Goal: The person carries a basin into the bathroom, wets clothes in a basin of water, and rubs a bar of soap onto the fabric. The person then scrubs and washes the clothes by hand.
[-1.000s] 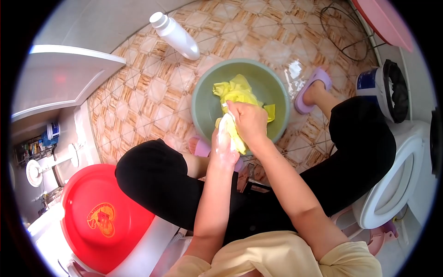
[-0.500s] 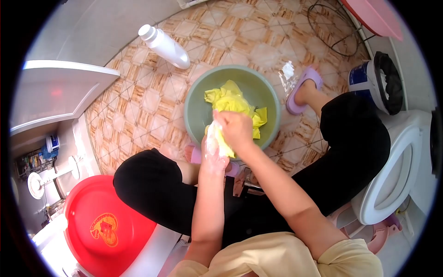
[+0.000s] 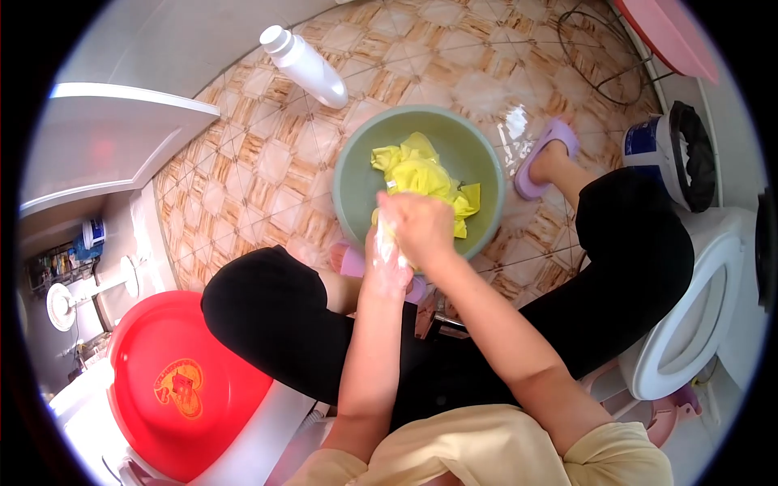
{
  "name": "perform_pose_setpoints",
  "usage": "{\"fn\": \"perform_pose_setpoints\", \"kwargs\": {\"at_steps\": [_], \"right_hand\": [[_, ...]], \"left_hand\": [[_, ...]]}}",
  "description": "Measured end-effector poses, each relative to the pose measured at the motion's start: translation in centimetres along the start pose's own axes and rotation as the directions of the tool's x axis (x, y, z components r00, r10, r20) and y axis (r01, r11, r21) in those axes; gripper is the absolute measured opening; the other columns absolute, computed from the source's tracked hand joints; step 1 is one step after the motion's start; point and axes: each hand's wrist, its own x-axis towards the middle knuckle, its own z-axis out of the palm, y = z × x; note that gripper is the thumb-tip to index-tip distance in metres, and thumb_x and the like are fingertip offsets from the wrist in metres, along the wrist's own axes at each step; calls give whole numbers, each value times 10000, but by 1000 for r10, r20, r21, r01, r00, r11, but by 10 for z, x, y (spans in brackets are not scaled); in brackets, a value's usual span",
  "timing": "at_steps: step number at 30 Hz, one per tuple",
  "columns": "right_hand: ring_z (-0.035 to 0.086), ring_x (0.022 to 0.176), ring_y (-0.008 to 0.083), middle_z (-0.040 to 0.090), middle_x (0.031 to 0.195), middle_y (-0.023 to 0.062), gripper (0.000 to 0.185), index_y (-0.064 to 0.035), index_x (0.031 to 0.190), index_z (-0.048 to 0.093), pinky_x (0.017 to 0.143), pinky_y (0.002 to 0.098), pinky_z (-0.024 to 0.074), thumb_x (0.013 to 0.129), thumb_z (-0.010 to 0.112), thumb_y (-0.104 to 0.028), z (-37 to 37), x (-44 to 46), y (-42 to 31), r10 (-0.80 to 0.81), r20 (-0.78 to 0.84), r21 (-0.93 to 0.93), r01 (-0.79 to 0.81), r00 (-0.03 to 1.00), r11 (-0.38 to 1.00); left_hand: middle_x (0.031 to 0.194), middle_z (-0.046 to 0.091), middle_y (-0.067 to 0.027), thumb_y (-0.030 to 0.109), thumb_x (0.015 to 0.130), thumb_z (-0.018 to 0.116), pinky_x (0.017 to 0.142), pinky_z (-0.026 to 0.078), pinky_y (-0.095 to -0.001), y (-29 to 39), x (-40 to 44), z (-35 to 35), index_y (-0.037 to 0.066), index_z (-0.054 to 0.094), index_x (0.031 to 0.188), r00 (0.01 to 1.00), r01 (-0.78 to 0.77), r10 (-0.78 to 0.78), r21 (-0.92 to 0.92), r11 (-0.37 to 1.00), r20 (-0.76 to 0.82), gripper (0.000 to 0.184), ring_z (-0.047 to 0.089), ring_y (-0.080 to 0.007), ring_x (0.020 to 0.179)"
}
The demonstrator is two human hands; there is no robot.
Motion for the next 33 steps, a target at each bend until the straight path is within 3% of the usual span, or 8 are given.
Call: {"fn": "perform_pose_setpoints", "kwargs": {"at_steps": [2, 6, 10, 18, 22, 25, 27, 33], "right_hand": [[531, 481, 286, 526, 527, 102, 328, -75, 536, 572, 471, 363, 412, 802, 640, -255, -7, 9, 17, 355, 103, -213, -328, 929, 920], [516, 473, 303, 533, 544, 116, 342, -77, 543, 570, 443, 380, 382, 834, 604, -253, 3, -9, -20, -89, 52, -55, 92, 995, 994], [525, 475, 285, 540, 538, 86, 290, -91, 540, 562, 459, 373, 395, 794, 635, -208, -5, 8, 4, 209, 94, -185, -190, 973, 964], [556, 497, 231, 551, 537, 53, 289, -122, 551, 555, 507, 353, 431, 798, 623, -256, -8, 9, -1, 300, 199, -223, -255, 933, 941], [525, 487, 273, 544, 552, 71, 306, -82, 542, 532, 474, 351, 413, 795, 652, -204, -3, 0, -17, -125, 105, -106, 136, 987, 985], [524, 463, 211, 544, 545, 69, 352, -69, 563, 556, 480, 325, 407, 839, 613, -280, -12, 15, 29, 233, 122, -284, -192, 965, 940], [443, 440, 105, 499, 531, 36, 317, -43, 603, 578, 460, 283, 369, 843, 637, -242, -17, 18, 42, 615, 237, 334, -658, 752, 675], [384, 510, 33, 419, 510, -12, 231, -20, 652, 593, 451, 241, 330, 820, 677, -155, -33, 32, 10, 657, 284, 739, -596, 699, 314]], "left_hand": [[926, 576, -25, 338, 944, 443, 717, 488, -284, 3, 4, 60, 63, 549, 1042, 835, 170, -10, 240, 956, -550, 310, 581, -139, 812], [937, 580, -32, 289, 964, 427, 787, 501, -323, 5, -9, 26, 84, 535, 1007, 998, -1, -3, -55, 998, -67, 236, 585, -176, 889], [880, 557, -23, 314, 955, 440, 746, 491, -297, 4, 4, 49, 107, 507, 909, 868, 149, -36, 191, 970, -495, 223, 576, -157, 855], [1002, 570, -50, 276, 964, 434, 787, 500, -301, 6, 2, 48, 79, 522, 1074, 898, 131, -70, 114, 985, -434, 243, 584, -171, 925], [948, 590, -51, 243, 952, 466, 720, 509, -277, 4, -7, 44, 36, 536, 1090, 997, -65, 63, -42, 997, -48, 259, 594, -150, 855], [1019, 598, -75, 220, 949, 462, 789, 502, -287, 11, 2, 68, 11, 519, 1137, 884, 106, -7, 186, 977, -467, 287, 598, -172, 900], [1052, 598, -89, 232, 957, 432, 817, 503, -319, 13, 6, 76, 23, 510, 1150, 888, 113, -24, 168, 979, -459, 295, 597, -198, 941], [1070, 593, -97, 274, 964, 409, 847, 498, -350, 12, 11, 88, 41, 511, 1137, 850, 105, 24, 214, 971, -526, 308, 589, -206, 986]]}}
